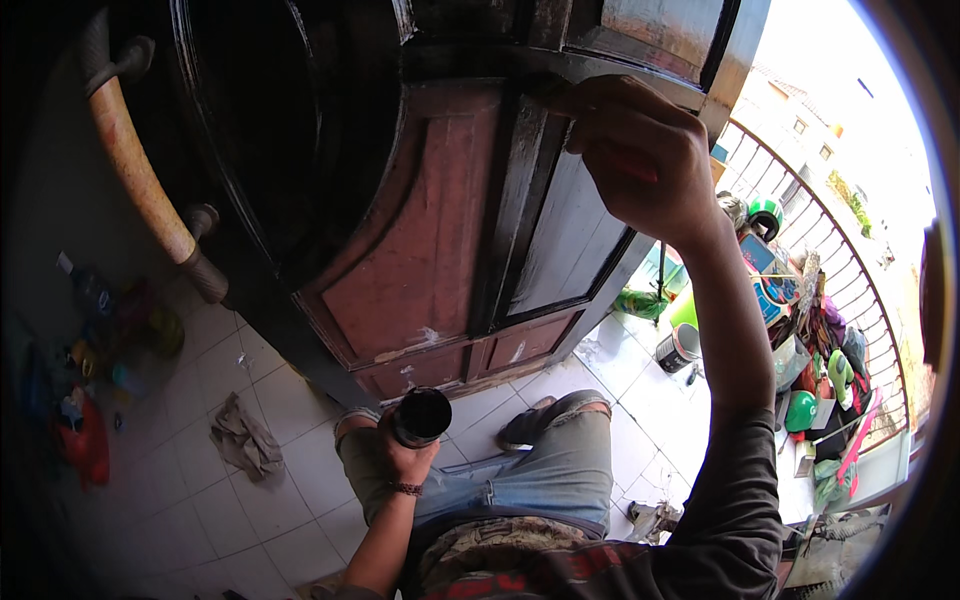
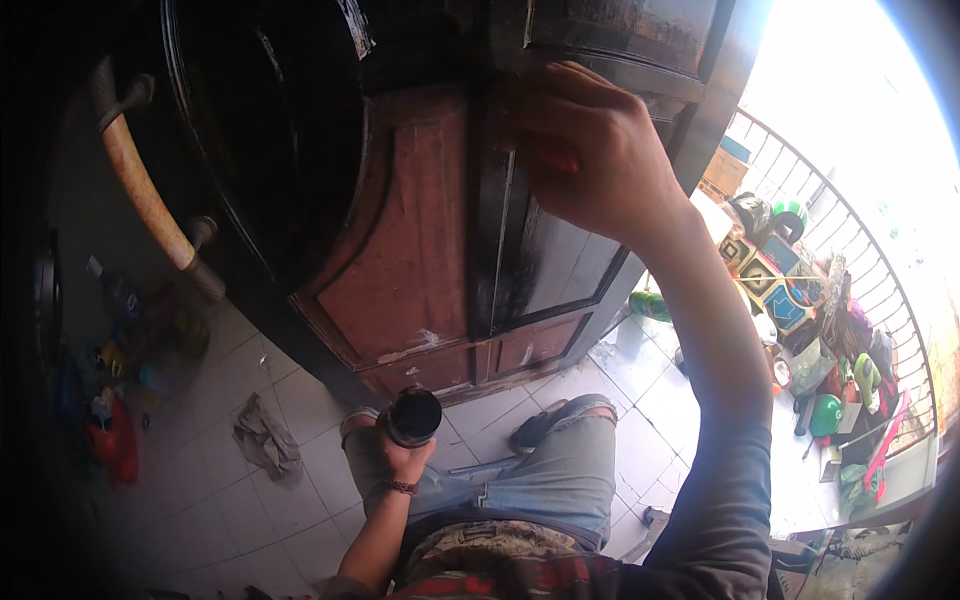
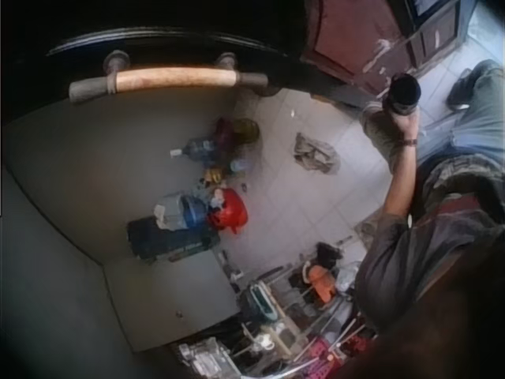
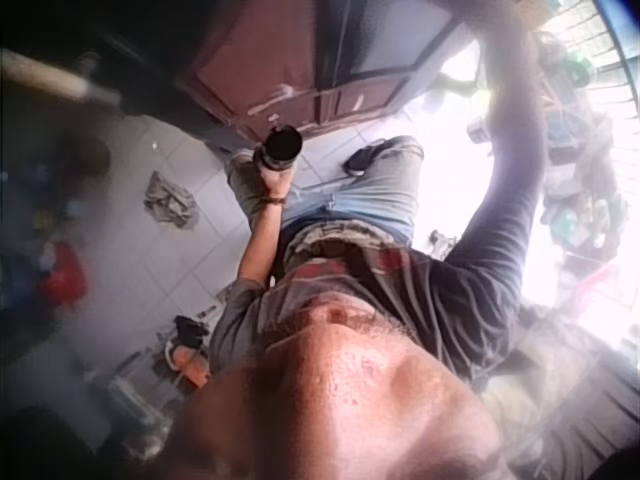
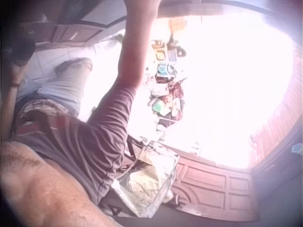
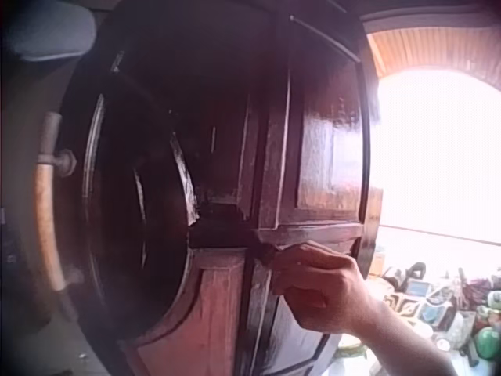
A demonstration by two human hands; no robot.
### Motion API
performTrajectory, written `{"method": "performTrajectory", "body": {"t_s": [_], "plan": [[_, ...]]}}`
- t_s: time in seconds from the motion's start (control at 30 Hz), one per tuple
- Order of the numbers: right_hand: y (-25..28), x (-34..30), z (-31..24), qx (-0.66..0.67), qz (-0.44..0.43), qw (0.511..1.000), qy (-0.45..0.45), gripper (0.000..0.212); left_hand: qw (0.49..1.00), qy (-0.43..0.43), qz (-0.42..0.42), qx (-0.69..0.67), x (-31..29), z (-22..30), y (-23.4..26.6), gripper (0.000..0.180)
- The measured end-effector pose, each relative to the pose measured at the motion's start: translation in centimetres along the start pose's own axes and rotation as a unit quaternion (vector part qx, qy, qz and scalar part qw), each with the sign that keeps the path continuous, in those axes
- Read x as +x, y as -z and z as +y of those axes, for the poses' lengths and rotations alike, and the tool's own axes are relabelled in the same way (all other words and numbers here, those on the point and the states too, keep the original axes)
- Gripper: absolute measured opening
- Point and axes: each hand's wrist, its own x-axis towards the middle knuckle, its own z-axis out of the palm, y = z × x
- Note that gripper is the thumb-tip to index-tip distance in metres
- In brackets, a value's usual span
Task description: The person paints a reddish-brown wooden cabinet with black paint using a brush. They repeatedly dip the brush into a small paint can and apply the paint to the cabinet's surface and edges.
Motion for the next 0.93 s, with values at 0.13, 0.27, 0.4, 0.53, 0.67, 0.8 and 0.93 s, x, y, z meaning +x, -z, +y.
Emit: {"method": "performTrajectory", "body": {"t_s": [0.13,0.27,0.4,0.53,0.67,0.8,0.93], "plan": [[-0.2,-1.7,-1.8,0.011,0.058,0.996,-0.06,0.024,1.0,0.016,0.008,-0.01,-0.1,-0.6,-0.1,0.095],[-4.4,-4.4,-3.3,-0.05,0.061,0.997,-0.024,0.026,1.0,0.003,-0.012,0.029,-0.2,-0.7,-0.3,0.096],[-9.4,-4.6,-3.6,-0.119,0.101,0.988,-0.011,0.028,0.999,-0.03,-0.005,0.025,-0.3,-0.9,-0.1,0.097],[-10.6,-4.2,-4.2,-0.06,0.029,0.997,-0.04,0.03,1.0,-0.015,-0.005,-0.017,-0.3,-1.0,-0.1,0.094],[-8.3,-3.3,-4.8,-0.005,0.068,0.997,-0.043,0.03,0.997,-0.013,0.028,-0.069,0.2,0.9,0.2,0.076],[-7.9,-2.8,-4.3,-0.045,0.096,0.994,-0.033,0.03,0.998,0.002,0.012,-0.065,0.2,0.7,-0.1,0.076],[-10.6,-3.7,-4.1,-0.02,0.044,0.998,-0.051,0.027,0.999,-0.02,-0.02,-0.021,0.1,-0.6,-0.4,0.089]]}}
